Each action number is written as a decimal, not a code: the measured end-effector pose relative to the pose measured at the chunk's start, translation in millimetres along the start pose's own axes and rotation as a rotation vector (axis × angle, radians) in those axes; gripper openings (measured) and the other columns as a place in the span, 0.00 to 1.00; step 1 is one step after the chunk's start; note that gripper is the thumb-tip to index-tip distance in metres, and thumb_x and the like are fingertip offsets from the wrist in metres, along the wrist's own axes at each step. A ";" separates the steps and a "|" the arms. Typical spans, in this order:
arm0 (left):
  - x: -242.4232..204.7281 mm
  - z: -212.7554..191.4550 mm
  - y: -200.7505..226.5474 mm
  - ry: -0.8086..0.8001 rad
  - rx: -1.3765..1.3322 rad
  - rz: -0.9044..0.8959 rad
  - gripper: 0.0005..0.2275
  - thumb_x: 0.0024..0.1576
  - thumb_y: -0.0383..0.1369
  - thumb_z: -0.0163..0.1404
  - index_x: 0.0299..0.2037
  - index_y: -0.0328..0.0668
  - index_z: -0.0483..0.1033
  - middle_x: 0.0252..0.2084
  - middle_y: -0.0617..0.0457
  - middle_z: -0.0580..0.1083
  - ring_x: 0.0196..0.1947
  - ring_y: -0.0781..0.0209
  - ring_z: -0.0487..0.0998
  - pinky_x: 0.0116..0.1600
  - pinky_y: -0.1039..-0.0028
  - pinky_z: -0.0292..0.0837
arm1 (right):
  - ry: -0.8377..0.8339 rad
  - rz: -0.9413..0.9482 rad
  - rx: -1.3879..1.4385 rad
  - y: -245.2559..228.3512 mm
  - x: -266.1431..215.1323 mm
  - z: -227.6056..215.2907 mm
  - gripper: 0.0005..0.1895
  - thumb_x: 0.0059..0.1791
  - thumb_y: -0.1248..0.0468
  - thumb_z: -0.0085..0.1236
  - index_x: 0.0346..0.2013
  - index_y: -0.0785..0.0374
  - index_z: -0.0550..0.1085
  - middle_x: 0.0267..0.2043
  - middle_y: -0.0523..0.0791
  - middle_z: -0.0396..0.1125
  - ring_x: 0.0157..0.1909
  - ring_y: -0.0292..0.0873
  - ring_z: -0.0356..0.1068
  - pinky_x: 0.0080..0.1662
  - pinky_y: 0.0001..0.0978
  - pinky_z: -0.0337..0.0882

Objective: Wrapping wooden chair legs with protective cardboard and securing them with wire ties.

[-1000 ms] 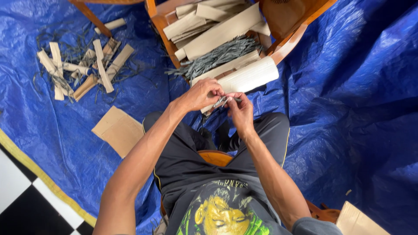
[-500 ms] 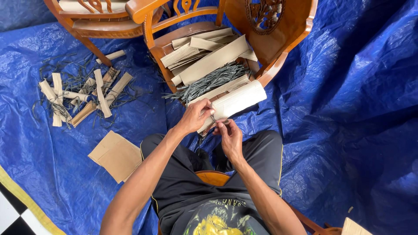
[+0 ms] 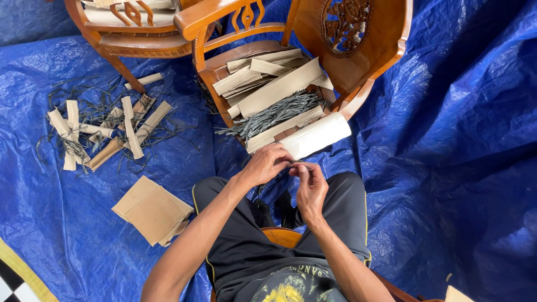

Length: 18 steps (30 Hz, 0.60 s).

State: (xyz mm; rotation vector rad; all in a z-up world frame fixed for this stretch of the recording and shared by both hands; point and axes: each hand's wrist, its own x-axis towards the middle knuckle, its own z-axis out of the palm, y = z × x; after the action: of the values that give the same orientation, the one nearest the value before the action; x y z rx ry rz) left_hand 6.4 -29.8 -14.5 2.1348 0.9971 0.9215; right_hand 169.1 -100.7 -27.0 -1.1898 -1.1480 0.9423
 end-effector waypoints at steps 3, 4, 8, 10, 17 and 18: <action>-1.0 1.0 -3.1 0.051 -0.108 -0.088 0.06 0.54 0.30 0.60 0.38 0.39 0.80 0.36 0.50 0.76 0.36 0.53 0.80 0.41 0.65 0.75 | 0.087 0.008 0.069 2.2 0.3 4.3 0.08 0.59 0.67 0.48 0.44 0.69 0.74 0.38 0.46 0.74 0.40 0.36 0.74 0.47 0.27 0.75; 0.3 0.2 -5.1 0.061 -0.121 -0.051 0.07 0.53 0.30 0.61 0.38 0.38 0.80 0.35 0.50 0.76 0.36 0.52 0.79 0.41 0.65 0.74 | 0.170 0.092 0.216 2.8 2.4 5.0 0.09 0.58 0.67 0.45 0.45 0.67 0.74 0.42 0.44 0.73 0.40 0.36 0.74 0.44 0.28 0.75; -0.3 -0.6 -6.5 -0.002 -0.212 -0.025 0.06 0.55 0.30 0.59 0.39 0.39 0.80 0.36 0.51 0.76 0.35 0.54 0.79 0.40 0.66 0.73 | 0.160 0.178 0.150 41.6 -3.7 6.4 0.12 0.55 0.70 0.43 0.49 0.66 0.74 0.45 0.44 0.72 0.43 0.34 0.73 0.42 0.27 0.75; -1.6 -1.4 -12.5 0.015 -0.188 0.038 0.06 0.55 0.31 0.60 0.38 0.39 0.80 0.35 0.51 0.76 0.37 0.53 0.79 0.41 0.65 0.73 | 0.155 0.146 0.039 47.8 -9.1 14.2 0.10 0.55 0.71 0.49 0.49 0.67 0.74 0.43 0.45 0.70 0.41 0.35 0.70 0.42 0.27 0.73; -1.3 -5.0 -10.3 -0.020 -0.206 -0.001 0.07 0.55 0.33 0.61 0.38 0.40 0.82 0.35 0.53 0.76 0.37 0.55 0.79 0.43 0.67 0.74 | 0.158 -0.046 -0.126 49.0 -5.9 21.4 0.06 0.54 0.72 0.59 0.46 0.69 0.75 0.45 0.42 0.69 0.43 0.33 0.68 0.44 0.24 0.70; -0.9 -6.8 -11.7 -0.024 -0.204 0.003 0.07 0.55 0.33 0.61 0.38 0.40 0.82 0.35 0.53 0.76 0.37 0.55 0.79 0.43 0.67 0.74 | 0.164 -0.048 -0.124 47.4 -3.5 23.2 0.06 0.54 0.72 0.59 0.46 0.69 0.75 0.45 0.42 0.69 0.43 0.33 0.68 0.44 0.24 0.70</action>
State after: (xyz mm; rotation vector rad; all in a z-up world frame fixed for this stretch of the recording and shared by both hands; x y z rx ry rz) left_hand -3.9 -22.8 -19.6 1.9726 0.8497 0.9548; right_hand 147.2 -92.1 -74.4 -1.3080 -1.1107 0.7317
